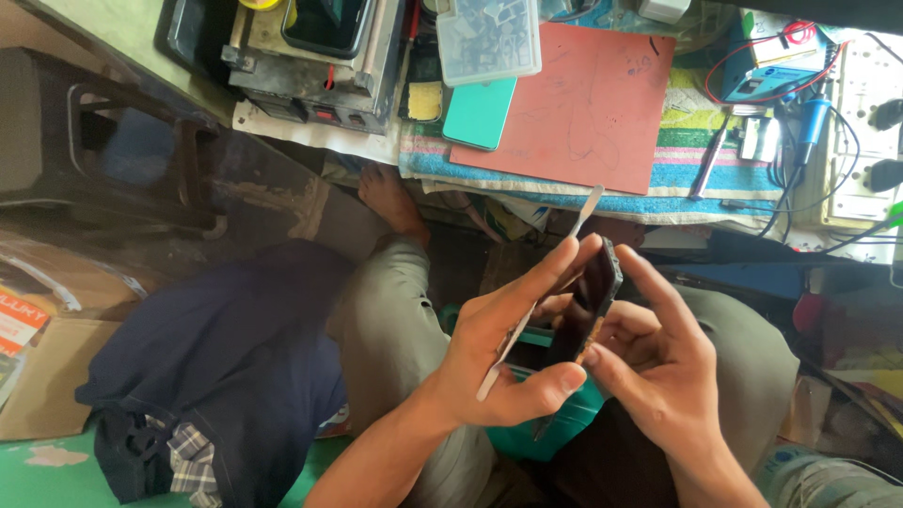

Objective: The person uses a metal spudger to pry and disconnect internal components of a disassembled smartphone, then wipes the camera module of a separate teal phone with a cotton swab. The person handles the phone chassis, battery, and circuit board while working at a cluttered bench.

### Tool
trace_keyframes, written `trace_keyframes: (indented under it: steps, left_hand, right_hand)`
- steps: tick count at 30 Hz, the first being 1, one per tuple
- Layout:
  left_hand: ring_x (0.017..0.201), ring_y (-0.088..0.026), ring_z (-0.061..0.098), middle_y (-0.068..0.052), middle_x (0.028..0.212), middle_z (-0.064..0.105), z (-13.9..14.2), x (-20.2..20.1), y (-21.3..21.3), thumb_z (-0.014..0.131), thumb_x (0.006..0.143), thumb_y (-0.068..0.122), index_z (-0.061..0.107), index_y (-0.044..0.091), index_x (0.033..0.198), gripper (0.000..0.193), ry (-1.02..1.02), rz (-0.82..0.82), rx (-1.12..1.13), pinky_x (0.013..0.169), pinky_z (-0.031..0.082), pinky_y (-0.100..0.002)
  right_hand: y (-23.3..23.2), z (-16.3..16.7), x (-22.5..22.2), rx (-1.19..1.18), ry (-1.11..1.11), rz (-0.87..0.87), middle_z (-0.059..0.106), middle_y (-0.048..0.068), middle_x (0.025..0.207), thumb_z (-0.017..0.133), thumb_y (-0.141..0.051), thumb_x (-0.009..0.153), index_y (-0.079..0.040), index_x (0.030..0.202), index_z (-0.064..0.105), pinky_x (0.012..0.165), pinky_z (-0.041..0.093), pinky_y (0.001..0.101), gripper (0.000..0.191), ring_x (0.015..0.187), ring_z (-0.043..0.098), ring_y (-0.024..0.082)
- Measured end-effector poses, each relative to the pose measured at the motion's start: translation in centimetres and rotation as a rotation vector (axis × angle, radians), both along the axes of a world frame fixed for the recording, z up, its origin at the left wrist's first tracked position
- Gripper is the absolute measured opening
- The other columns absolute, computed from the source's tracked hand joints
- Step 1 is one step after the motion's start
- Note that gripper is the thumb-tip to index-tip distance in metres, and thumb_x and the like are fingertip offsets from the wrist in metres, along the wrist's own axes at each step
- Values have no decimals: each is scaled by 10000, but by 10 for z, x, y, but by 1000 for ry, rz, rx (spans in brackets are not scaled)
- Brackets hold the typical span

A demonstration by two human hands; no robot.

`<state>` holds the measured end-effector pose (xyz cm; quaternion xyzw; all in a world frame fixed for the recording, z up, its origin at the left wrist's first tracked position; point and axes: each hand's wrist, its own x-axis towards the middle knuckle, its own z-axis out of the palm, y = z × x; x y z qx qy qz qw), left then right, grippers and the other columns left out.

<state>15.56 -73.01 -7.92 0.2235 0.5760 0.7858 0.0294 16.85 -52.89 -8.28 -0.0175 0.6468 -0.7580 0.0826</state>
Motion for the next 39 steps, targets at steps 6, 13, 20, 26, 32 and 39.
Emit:
trace_keyframes:
  steps: [6, 13, 20, 26, 32, 39]
  left_hand:
    - [1232, -241, 726, -230, 1499, 595, 4, -1, 3, 671, 1058, 222, 440, -21, 1585, 624, 65, 71, -9, 1126, 598, -333]
    - [925, -185, 744, -204, 1173, 740, -2, 3, -1, 563, 1064, 195, 550, -117, 1454, 499, 60, 185, -105, 827, 580, -265]
    - [1022, -249, 729, -224, 1211, 706, -9, 4, 3, 528, 1105, 162, 527, -106, 1480, 461, 82, 160, -21, 921, 568, -307]
    - [1066, -263, 708, -229, 1246, 692, -8, 1, 4, 510, 1097, 172, 535, -96, 1485, 472, 101, 154, -7, 944, 564, -316]
    - [1242, -308, 682, -242, 1375, 636, 9, -8, 12, 482, 1129, 158, 485, -88, 1485, 432, 159, 147, -158, 1084, 544, -357]
    - [1311, -423, 606, -294, 1475, 449, 18, -3, 16, 446, 1079, 75, 400, -44, 1411, 355, 192, 270, -95, 1143, 506, -501]
  right_hand:
    - [2, 0, 0, -30, 22, -48, 701, 166, 1022, 697, 115, 861, 32, 1633, 296, 811, 617, 296, 873, 912, 714, 178]
    - [12, -9, 3, -20, 26, -100, 686, 132, 987, 781, 83, 829, 82, 1614, 411, 738, 536, 206, 868, 836, 650, 111]
    - [21, -20, 7, -254, 19, -100, 708, 180, 1090, 836, -4, 851, 128, 1536, 469, 720, 553, 214, 788, 876, 673, 134]
    - [28, -32, 7, -404, -67, -11, 741, 226, 1116, 846, -75, 877, 169, 1365, 589, 741, 587, 292, 603, 897, 716, 207]
    - [32, -31, 15, -384, -150, 84, 737, 230, 1180, 749, -77, 968, 159, 1287, 624, 912, 599, 406, 416, 1051, 723, 265]
    - [29, -20, 8, -359, -212, -49, 745, 245, 1123, 663, -124, 966, 86, 1266, 632, 822, 641, 413, 367, 961, 761, 288]
